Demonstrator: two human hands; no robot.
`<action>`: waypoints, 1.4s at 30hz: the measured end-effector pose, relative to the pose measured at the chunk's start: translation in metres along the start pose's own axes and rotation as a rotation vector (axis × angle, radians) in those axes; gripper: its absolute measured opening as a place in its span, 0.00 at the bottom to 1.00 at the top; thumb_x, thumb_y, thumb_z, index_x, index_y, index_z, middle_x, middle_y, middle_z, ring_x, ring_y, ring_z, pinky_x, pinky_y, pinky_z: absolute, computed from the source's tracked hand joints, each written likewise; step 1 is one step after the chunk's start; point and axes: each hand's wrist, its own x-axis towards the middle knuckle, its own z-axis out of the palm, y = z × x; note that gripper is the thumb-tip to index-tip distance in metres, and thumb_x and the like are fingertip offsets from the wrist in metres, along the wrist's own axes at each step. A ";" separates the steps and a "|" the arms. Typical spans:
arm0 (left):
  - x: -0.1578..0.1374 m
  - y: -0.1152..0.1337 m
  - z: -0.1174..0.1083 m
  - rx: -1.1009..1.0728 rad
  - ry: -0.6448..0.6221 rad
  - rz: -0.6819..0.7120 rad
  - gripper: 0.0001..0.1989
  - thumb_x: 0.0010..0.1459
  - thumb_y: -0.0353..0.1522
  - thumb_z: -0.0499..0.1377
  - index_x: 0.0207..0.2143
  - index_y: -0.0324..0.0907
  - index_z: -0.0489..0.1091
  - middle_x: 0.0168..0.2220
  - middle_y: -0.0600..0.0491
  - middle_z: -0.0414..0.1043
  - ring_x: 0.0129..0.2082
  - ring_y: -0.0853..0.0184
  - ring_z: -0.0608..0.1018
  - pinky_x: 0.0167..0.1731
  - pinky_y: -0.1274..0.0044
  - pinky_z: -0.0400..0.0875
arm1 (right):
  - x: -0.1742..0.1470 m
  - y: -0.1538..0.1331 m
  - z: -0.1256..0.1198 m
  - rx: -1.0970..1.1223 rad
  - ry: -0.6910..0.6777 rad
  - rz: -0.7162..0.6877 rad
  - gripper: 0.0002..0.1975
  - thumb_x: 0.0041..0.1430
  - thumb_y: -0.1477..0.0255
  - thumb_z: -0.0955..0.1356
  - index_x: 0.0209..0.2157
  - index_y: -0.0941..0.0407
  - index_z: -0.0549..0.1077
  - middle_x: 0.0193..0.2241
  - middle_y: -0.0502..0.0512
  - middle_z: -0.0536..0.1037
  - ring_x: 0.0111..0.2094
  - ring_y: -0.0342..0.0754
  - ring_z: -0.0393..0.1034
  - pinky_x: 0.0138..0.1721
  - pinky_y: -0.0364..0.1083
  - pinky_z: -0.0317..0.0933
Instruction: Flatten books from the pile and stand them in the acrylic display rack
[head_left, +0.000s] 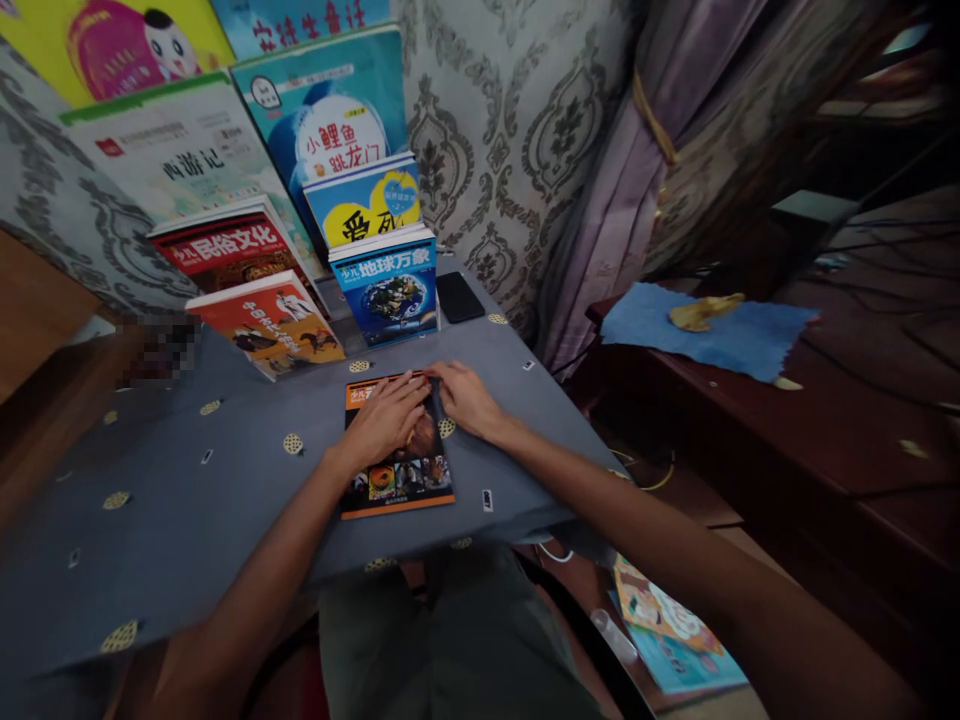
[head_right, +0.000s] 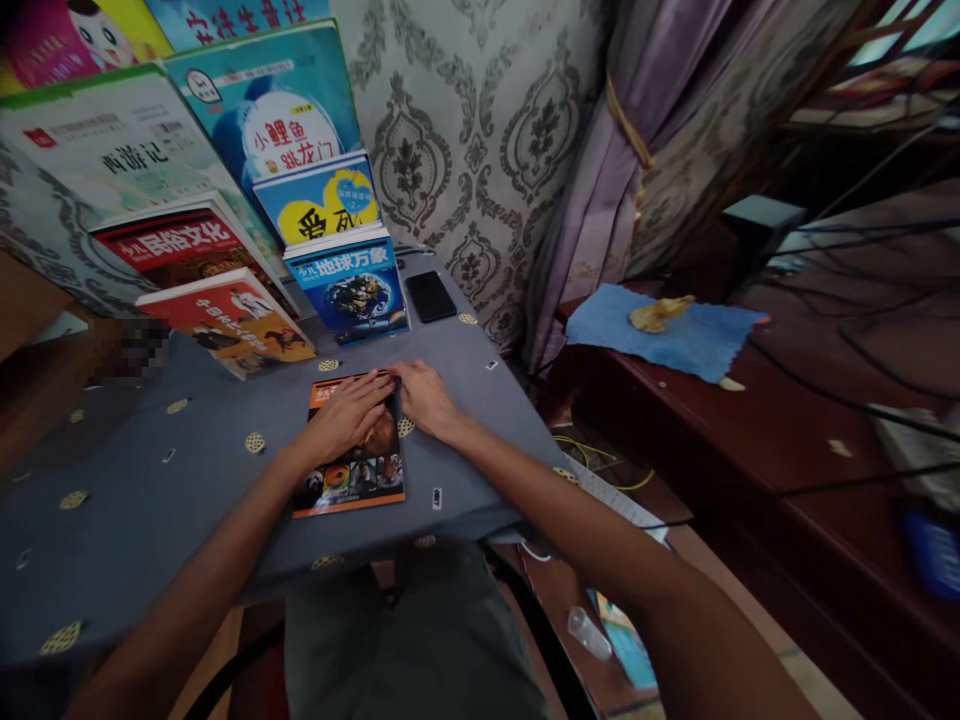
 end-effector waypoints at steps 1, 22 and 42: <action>-0.002 0.002 -0.002 0.001 -0.015 0.007 0.22 0.71 0.34 0.45 0.63 0.40 0.65 0.66 0.45 0.64 0.69 0.60 0.61 0.66 0.59 0.56 | 0.000 -0.001 0.000 -0.015 -0.004 -0.002 0.24 0.58 0.86 0.60 0.53 0.58 0.74 0.45 0.61 0.81 0.48 0.55 0.73 0.52 0.53 0.67; -0.076 0.059 -0.018 0.015 -0.065 0.146 0.22 0.72 0.37 0.48 0.64 0.44 0.62 0.64 0.49 0.66 0.70 0.61 0.59 0.68 0.58 0.53 | -0.101 -0.014 -0.026 0.020 -0.217 -0.260 0.32 0.56 0.84 0.64 0.61 0.50 0.68 0.62 0.55 0.71 0.66 0.53 0.59 0.63 0.63 0.58; -0.118 0.112 -0.001 -0.025 0.175 -0.044 0.20 0.67 0.29 0.51 0.60 0.44 0.67 0.50 0.43 0.73 0.54 0.56 0.73 0.61 0.54 0.64 | -0.169 -0.056 -0.012 -0.001 0.016 -0.278 0.27 0.65 0.81 0.60 0.62 0.50 0.68 0.52 0.61 0.77 0.55 0.57 0.67 0.52 0.61 0.66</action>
